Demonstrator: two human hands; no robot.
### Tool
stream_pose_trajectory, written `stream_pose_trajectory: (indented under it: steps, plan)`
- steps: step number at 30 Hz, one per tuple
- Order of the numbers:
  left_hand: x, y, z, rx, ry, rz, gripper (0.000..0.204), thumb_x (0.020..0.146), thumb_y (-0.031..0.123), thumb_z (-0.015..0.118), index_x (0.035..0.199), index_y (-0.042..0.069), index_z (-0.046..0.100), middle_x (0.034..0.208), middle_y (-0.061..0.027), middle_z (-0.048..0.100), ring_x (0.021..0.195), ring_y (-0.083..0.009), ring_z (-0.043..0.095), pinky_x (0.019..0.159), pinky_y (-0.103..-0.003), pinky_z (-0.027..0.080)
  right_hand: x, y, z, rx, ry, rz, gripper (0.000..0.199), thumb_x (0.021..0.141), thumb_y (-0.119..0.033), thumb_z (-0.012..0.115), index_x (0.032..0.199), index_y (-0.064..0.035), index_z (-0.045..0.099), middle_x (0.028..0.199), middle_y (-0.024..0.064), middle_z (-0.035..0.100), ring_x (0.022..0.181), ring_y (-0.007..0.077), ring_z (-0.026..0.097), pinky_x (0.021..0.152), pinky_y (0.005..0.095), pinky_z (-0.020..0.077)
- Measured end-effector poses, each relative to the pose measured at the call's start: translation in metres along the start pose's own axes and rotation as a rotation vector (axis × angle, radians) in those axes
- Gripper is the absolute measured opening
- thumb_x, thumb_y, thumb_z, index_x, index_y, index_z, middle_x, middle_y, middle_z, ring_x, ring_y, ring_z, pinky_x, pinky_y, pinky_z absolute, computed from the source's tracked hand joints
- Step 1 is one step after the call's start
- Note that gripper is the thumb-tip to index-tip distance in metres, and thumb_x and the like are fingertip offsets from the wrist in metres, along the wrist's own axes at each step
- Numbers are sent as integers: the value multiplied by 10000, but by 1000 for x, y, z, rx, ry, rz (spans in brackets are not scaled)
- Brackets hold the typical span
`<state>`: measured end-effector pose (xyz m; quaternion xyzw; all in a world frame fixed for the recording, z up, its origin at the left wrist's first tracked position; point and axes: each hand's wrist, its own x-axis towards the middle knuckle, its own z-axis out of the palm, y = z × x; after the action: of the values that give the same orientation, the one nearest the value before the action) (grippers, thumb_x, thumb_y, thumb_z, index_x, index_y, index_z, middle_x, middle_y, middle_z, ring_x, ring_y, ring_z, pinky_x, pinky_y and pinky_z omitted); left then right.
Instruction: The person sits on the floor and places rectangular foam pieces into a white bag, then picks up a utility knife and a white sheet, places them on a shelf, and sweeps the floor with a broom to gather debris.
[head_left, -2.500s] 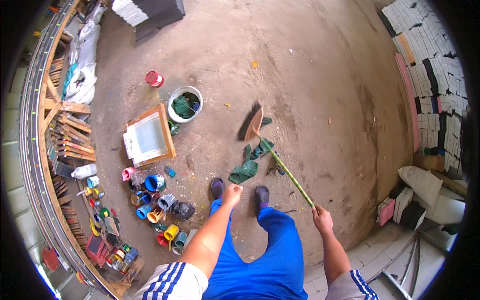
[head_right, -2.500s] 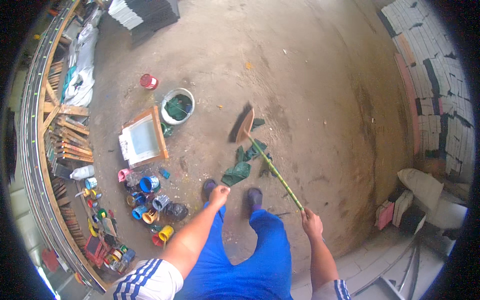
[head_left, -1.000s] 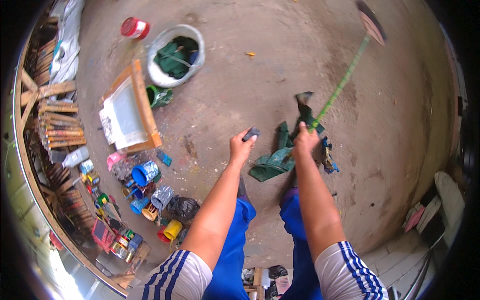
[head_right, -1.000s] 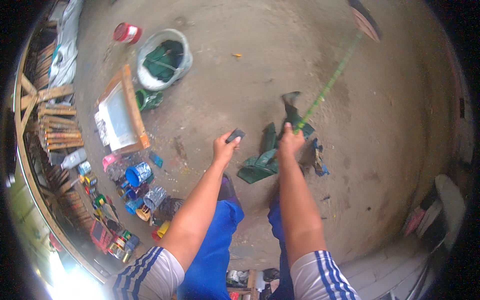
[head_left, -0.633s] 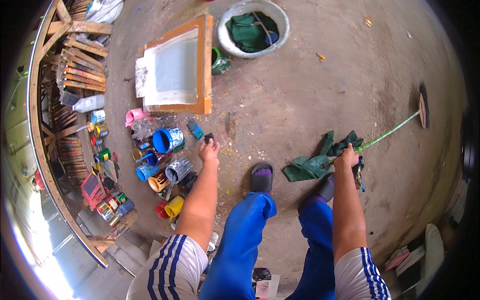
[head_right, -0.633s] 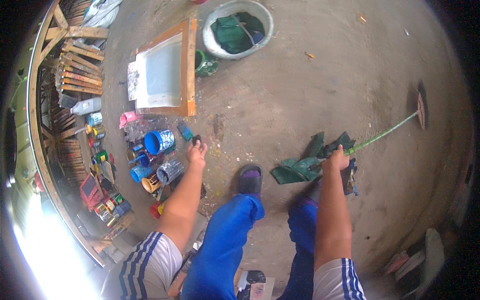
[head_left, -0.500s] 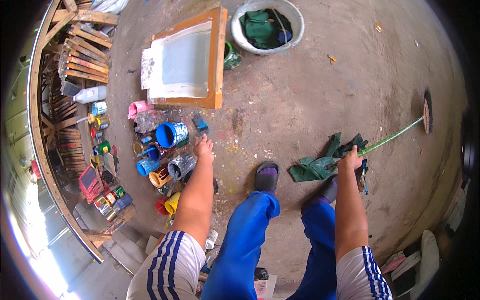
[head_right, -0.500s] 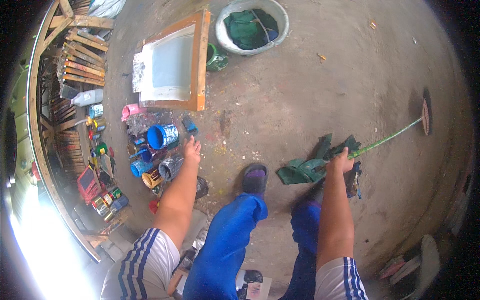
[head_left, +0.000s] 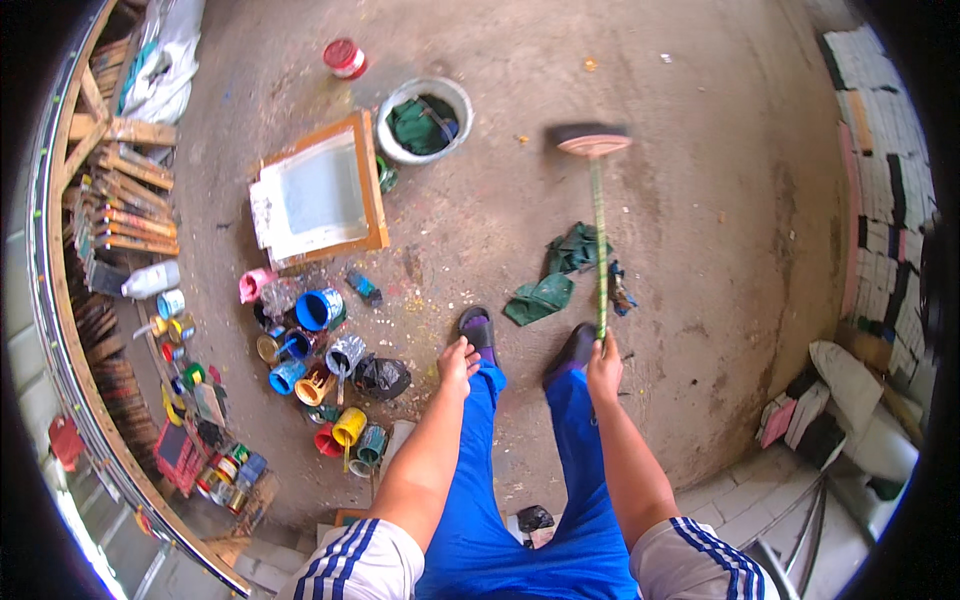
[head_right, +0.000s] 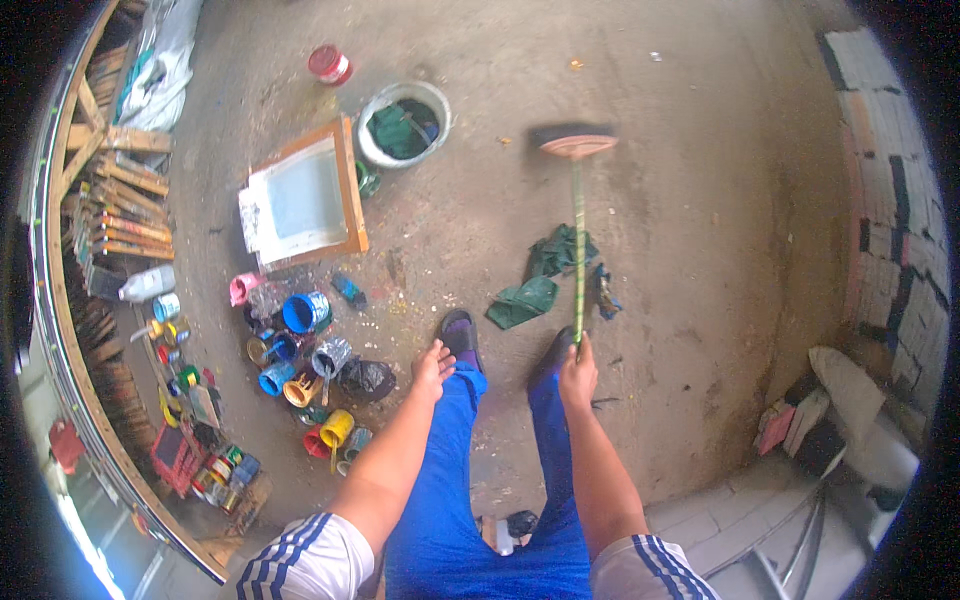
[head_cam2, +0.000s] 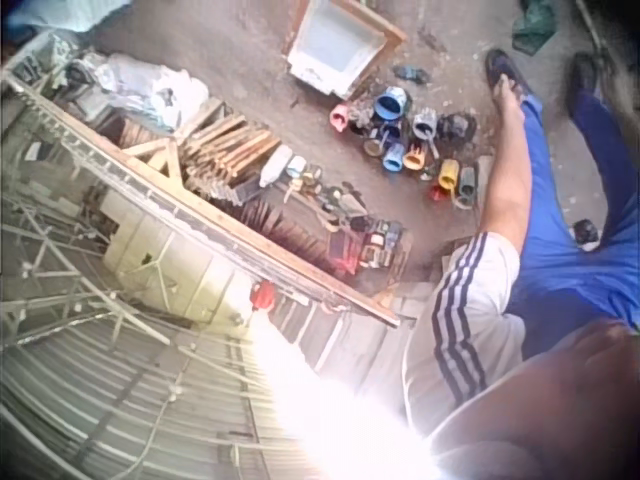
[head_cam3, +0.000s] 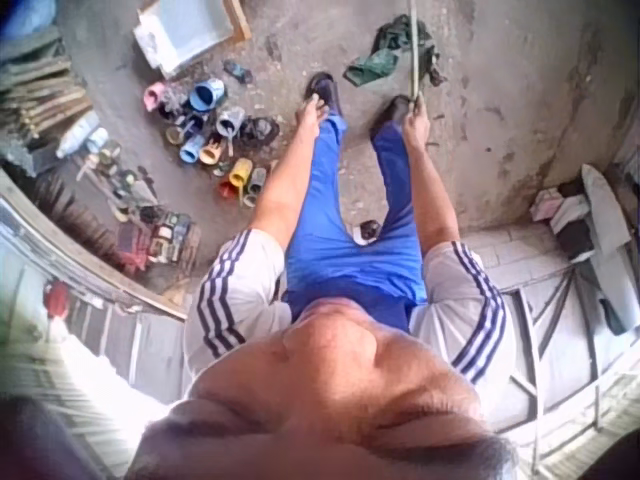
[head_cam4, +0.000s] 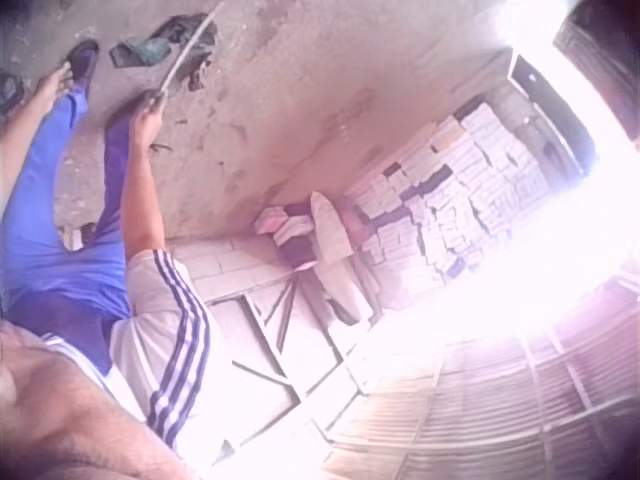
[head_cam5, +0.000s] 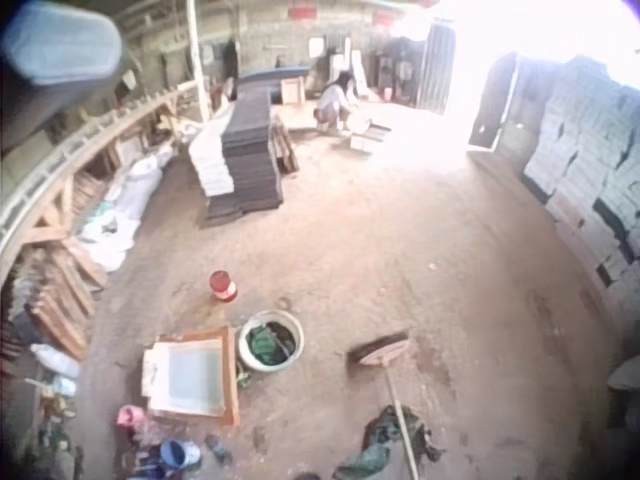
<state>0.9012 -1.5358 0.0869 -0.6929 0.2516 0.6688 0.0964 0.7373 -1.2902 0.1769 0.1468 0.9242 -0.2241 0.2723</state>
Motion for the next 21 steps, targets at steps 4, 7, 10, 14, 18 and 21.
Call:
stream_pose_trajectory:
  steps: [4,7,10,14,18,21]
  plan:
    - [-82,9,10,163,-111,66,415,969,392,661,1260,101,608,1103,-80,696,845,-199,685,724,-371,545,-62,2,-80,-231,-150,80,518,1017,-309,518,1518,-371,399,1090,244,696,979,452,669,826,553,514]
    - [-104,10,-9,227,-113,104,394,967,388,663,1238,107,614,1091,-78,701,808,-195,683,703,-361,540,-83,47,-125,-320,-168,39,517,999,-297,520,1503,-367,424,1038,233,706,959,421,689,803,545,532]
    - [-119,3,-23,291,-46,139,370,977,373,648,1232,107,604,1065,-65,700,757,-185,677,677,-349,536,-93,119,-173,-416,-134,19,494,995,-292,503,1481,-365,454,1032,216,713,951,415,694,800,544,541]
    - [-154,-24,-36,366,-15,148,354,988,369,630,1231,113,601,1045,-63,700,747,-177,672,631,-327,524,-123,151,-247,-472,-89,97,437,1019,-315,434,1449,-360,496,1011,212,718,920,417,701,779,539,553]
    - [-202,-65,-24,395,-28,161,291,985,363,648,1159,130,638,966,-40,702,693,-152,660,570,-310,508,-153,172,-280,-500,-113,19,446,1027,-316,429,1470,-355,467,947,220,716,851,420,706,704,541,553]
    - [-224,-96,-27,421,-56,160,318,987,361,642,1208,134,624,1037,-64,699,769,-181,671,652,-355,527,-185,149,-274,-535,-205,-143,489,1016,-261,435,1495,-358,435,909,203,715,802,396,718,657,548,551]
